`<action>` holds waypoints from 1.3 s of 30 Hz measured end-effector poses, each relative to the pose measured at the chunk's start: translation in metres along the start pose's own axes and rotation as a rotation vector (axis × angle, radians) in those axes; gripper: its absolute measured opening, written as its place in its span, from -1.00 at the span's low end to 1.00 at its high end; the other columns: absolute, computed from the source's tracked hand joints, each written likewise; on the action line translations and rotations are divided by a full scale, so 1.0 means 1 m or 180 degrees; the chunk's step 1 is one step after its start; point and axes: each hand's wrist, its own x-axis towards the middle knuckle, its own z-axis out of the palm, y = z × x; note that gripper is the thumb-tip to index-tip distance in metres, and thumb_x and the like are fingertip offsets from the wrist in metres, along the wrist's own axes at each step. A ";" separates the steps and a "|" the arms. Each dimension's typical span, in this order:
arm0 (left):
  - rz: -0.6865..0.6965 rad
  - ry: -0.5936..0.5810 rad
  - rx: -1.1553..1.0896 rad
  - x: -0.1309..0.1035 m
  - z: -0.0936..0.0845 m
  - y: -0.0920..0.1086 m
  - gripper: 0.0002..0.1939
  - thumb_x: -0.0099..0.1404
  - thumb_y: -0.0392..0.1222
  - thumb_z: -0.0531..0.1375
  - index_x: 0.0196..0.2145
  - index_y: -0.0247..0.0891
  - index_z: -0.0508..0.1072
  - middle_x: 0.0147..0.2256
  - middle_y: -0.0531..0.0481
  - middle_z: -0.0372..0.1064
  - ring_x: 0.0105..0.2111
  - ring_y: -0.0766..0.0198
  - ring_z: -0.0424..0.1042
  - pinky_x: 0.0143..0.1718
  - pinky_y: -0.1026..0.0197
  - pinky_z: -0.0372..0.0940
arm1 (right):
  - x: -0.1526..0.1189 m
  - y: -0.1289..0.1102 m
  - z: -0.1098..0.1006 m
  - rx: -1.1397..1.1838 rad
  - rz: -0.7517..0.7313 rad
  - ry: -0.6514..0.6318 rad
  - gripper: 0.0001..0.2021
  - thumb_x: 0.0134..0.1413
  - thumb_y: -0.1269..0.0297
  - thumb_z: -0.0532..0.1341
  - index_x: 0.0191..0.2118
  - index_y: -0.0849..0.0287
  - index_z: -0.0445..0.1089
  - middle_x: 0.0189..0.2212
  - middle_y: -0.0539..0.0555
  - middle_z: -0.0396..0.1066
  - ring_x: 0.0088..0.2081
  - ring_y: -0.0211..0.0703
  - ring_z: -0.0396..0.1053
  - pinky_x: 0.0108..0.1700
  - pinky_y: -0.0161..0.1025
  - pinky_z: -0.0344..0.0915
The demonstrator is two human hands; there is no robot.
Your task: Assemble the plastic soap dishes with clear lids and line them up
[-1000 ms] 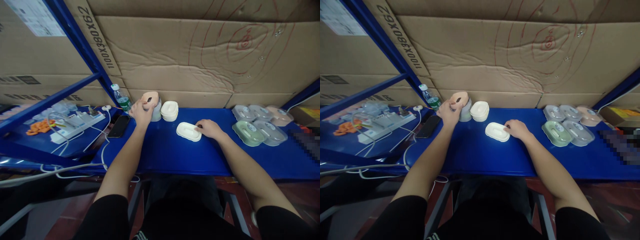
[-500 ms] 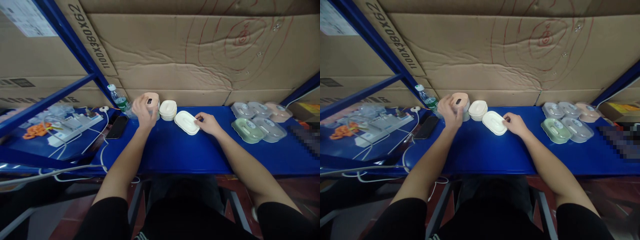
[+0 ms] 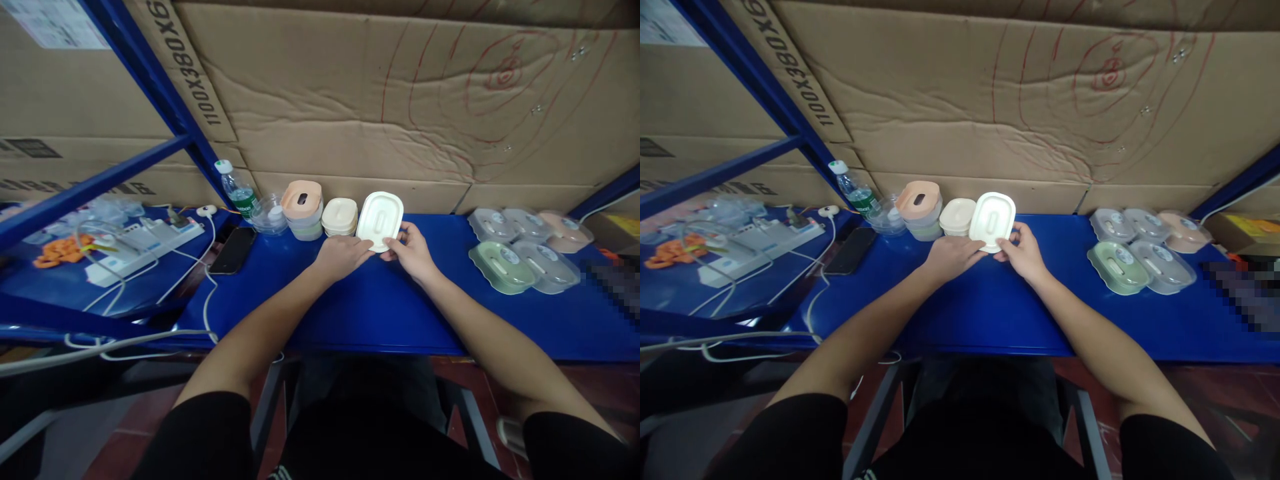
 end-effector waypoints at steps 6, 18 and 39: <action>-0.0763 0.0053 -0.0053 0.003 -0.007 -0.019 -0.60 0.62 0.08 0.07 0.04 -0.17 0.62 -0.16 -0.13 0.68 -0.20 0.10 0.65 -0.26 0.16 0.36 | -0.004 -0.002 -0.004 -0.0126 -0.0406 -0.0170 -0.24 0.05 -0.23 0.44 0.26 0.02 0.31 -0.16 0.06 0.52 -0.35 -0.12 0.62 -0.39 -0.20 0.57; -0.2247 -0.0519 -0.0233 0.007 -0.017 -0.036 -0.42 0.53 -0.01 0.18 0.41 -0.18 0.31 -0.20 -0.08 0.67 -0.11 -0.04 0.64 -0.10 0.08 0.38 | 0.000 -0.014 -0.034 -0.2093 -0.1957 -0.0053 -0.68 0.29 -0.04 0.32 -0.01 0.05 0.56 -0.09 0.15 0.61 -0.20 0.00 0.60 -0.06 0.04 0.55; -0.1620 0.0617 -0.0272 -0.002 0.008 -0.055 -0.62 0.54 0.02 0.17 0.14 -0.20 0.57 -0.05 -0.23 0.66 -0.09 0.00 0.64 -0.13 0.10 0.41 | -0.001 -0.037 -0.059 -0.2690 -0.1739 0.0185 -0.58 0.33 -0.14 0.22 0.03 0.04 0.58 -0.09 0.20 0.60 -0.05 0.16 0.55 0.13 0.12 0.45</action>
